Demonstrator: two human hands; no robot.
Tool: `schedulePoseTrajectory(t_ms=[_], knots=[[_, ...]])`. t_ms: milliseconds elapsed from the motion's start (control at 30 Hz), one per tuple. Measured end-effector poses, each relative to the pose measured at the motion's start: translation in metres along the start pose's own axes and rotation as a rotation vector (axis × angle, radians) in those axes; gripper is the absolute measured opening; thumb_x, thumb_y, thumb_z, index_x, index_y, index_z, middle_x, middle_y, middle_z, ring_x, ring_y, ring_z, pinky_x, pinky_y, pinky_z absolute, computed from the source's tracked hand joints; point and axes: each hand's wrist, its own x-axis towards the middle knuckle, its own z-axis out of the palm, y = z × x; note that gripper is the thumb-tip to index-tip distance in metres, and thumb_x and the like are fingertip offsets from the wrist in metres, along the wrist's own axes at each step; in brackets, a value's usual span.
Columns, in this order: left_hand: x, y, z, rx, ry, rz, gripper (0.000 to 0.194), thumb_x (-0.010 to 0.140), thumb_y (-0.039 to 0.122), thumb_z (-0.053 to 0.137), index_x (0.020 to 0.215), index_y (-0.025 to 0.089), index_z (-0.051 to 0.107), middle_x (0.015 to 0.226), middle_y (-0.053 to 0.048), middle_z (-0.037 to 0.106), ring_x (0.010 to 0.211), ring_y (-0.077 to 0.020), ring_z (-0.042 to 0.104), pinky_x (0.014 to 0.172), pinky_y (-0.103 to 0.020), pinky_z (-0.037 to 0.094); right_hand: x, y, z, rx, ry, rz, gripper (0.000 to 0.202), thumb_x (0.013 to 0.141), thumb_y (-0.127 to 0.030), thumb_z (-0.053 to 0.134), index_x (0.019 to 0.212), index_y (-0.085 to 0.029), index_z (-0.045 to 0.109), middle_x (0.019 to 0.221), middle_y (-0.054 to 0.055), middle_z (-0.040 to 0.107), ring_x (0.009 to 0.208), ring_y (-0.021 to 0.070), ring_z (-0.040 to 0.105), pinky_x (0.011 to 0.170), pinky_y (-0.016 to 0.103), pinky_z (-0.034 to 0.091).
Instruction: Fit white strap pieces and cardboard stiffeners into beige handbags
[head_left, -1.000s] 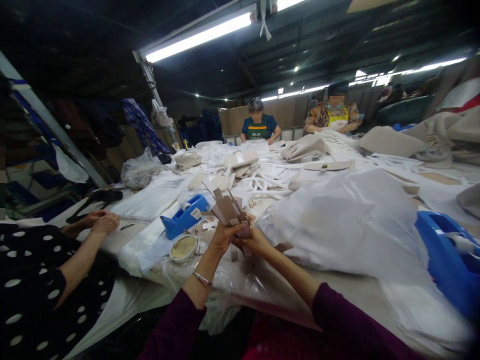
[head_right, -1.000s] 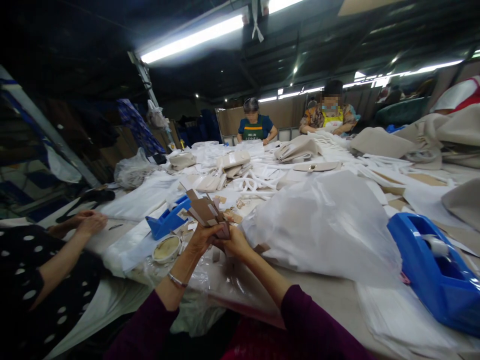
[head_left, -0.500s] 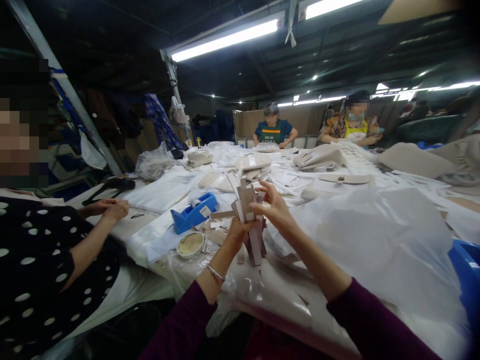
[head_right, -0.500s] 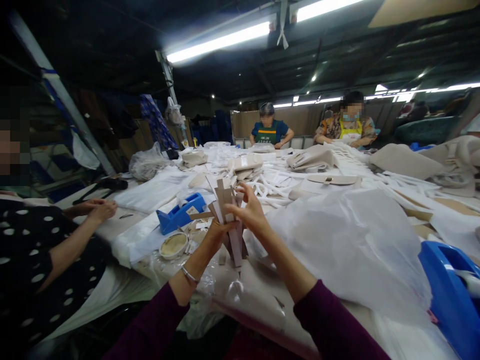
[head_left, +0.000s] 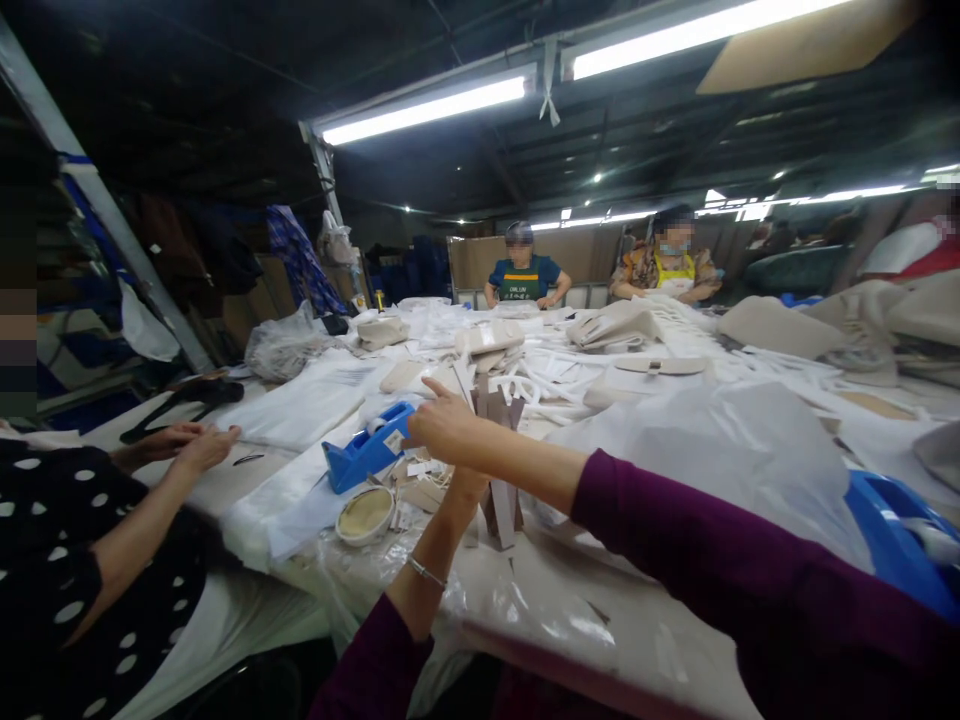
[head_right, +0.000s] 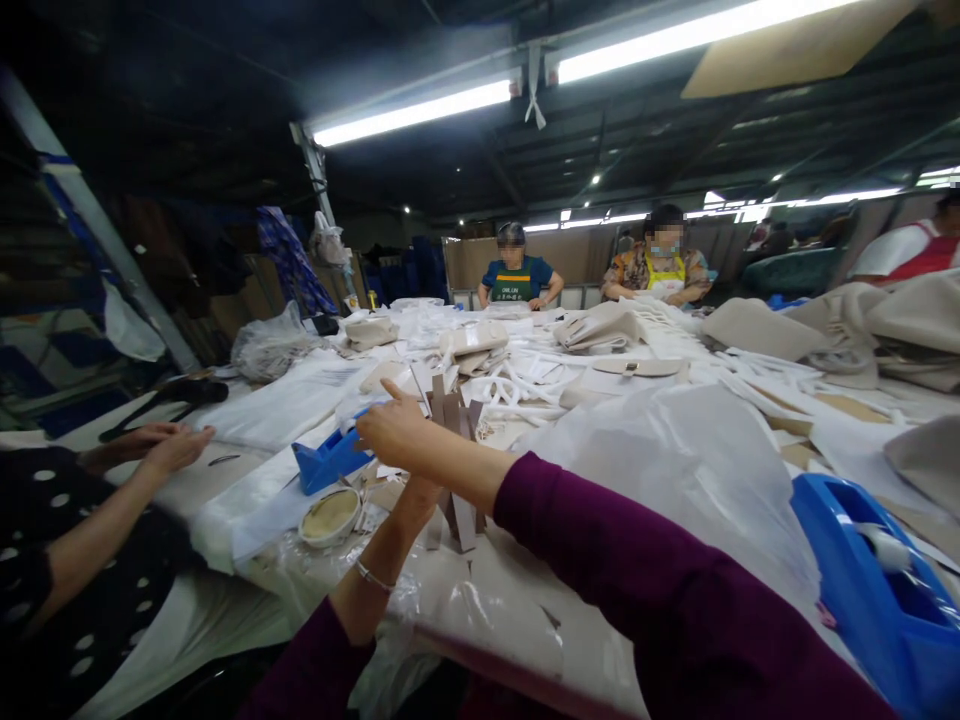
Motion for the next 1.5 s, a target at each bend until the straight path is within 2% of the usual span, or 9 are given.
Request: schedulePoseTrajectory(t_ms=[100, 167, 233, 300, 433, 633, 1067, 1300, 1500], knots=[[0.001, 0.004, -0.002, 0.015, -0.003, 0.014, 0.041, 0.058, 0.018, 0.08, 0.097, 0.02, 0.066, 0.088, -0.004, 0.071, 0.086, -0.0218, 0.064, 0.082, -0.034, 0.05, 0.019, -0.024, -0.052, 0.064, 0.112, -0.08, 0.005, 0.075, -0.018, 0.06, 0.07, -0.019, 0.06, 0.055, -0.005, 0.05, 0.064, 0.0107, 0.055, 0.081, 0.033, 0.044], [0.002, 0.004, -0.006, 0.03, 0.016, 0.009, 0.044, 0.054, 0.016, 0.081, 0.096, 0.018, 0.068, 0.088, -0.004, 0.072, 0.085, -0.0221, 0.065, 0.084, -0.035, 0.049, 0.029, -0.032, -0.091, 0.23, 0.264, -0.036, 0.013, 0.083, -0.029, 0.053, 0.083, -0.018, 0.061, 0.06, -0.004, 0.053, 0.056, 0.0081, 0.052, 0.064, 0.026, 0.046], [0.003, 0.003, -0.01, 0.029, 0.035, -0.012, 0.045, 0.052, 0.017, 0.081, 0.094, 0.017, 0.069, 0.087, -0.005, 0.072, 0.083, -0.0223, 0.065, 0.084, -0.036, 0.049, 0.029, -0.025, -0.119, 0.308, 0.3, 0.075, 0.019, 0.079, -0.034, 0.059, 0.081, -0.016, 0.061, 0.055, -0.005, 0.049, 0.046, 0.0063, 0.045, 0.05, 0.022, 0.04], [0.005, 0.001, -0.014, 0.017, 0.024, -0.043, 0.046, 0.051, 0.017, 0.082, 0.095, 0.016, 0.069, 0.084, -0.006, 0.073, 0.08, -0.0226, 0.066, 0.083, -0.037, 0.05, 0.02, -0.007, -0.132, 0.291, 0.174, 0.24, 0.023, 0.069, -0.035, 0.069, 0.074, -0.013, 0.062, 0.049, -0.005, 0.045, 0.04, 0.0054, 0.038, 0.041, 0.021, 0.032], [0.005, -0.002, -0.014, -0.012, -0.083, -0.121, 0.048, 0.054, 0.02, 0.081, 0.1, 0.015, 0.068, 0.084, -0.008, 0.072, 0.077, -0.024, 0.067, 0.079, -0.039, 0.051, -0.001, 0.027, -0.121, 0.14, -0.129, 0.453, 0.028, 0.055, -0.036, 0.078, 0.063, -0.012, 0.066, 0.047, -0.003, 0.049, 0.041, 0.0059, 0.037, 0.039, 0.021, 0.025], [0.002, 0.006, -0.01, -0.043, -0.18, -0.169, 0.057, 0.054, 0.018, 0.081, 0.108, 0.015, 0.064, 0.091, -0.01, 0.071, 0.082, -0.0252, 0.066, 0.08, -0.039, 0.05, -0.002, 0.032, -0.095, 0.253, -0.221, 0.378, 0.029, 0.059, -0.041, 0.074, 0.06, -0.013, 0.067, 0.047, -0.003, 0.052, 0.046, 0.0076, 0.042, 0.046, 0.022, 0.029], [0.007, 0.01, -0.017, -0.069, -0.212, -0.198, 0.051, 0.054, 0.016, 0.079, 0.103, 0.012, 0.064, 0.088, -0.01, 0.07, 0.076, -0.0244, 0.066, 0.074, -0.038, 0.052, 0.023, 0.026, -0.08, 0.437, 0.266, 0.149, 0.047, 0.081, -0.055, 0.05, 0.061, -0.014, 0.059, 0.051, 0.0, 0.054, 0.051, 0.0095, 0.049, 0.051, 0.021, 0.036], [0.006, 0.009, -0.018, -0.097, -0.053, -0.21, 0.049, 0.049, 0.011, 0.08, 0.095, 0.014, 0.067, 0.092, -0.008, 0.071, 0.084, -0.0239, 0.066, 0.082, -0.036, 0.051, 0.037, -0.025, -0.146, 0.642, 0.825, -0.155, 0.036, 0.089, -0.056, 0.038, 0.082, -0.022, 0.048, 0.056, -0.005, 0.05, 0.048, 0.0084, 0.051, 0.047, 0.021, 0.04], [0.006, 0.004, -0.026, -0.11, -0.001, -0.197, 0.044, 0.051, 0.013, 0.08, 0.093, 0.013, 0.068, 0.086, -0.007, 0.072, 0.08, -0.0243, 0.067, 0.078, -0.036, 0.052, -0.011, -0.034, -0.172, 0.695, 0.869, -0.146, 0.028, 0.089, -0.048, 0.045, 0.08, -0.022, 0.046, 0.054, -0.008, 0.045, 0.039, 0.005, 0.039, 0.039, 0.018, 0.032]])
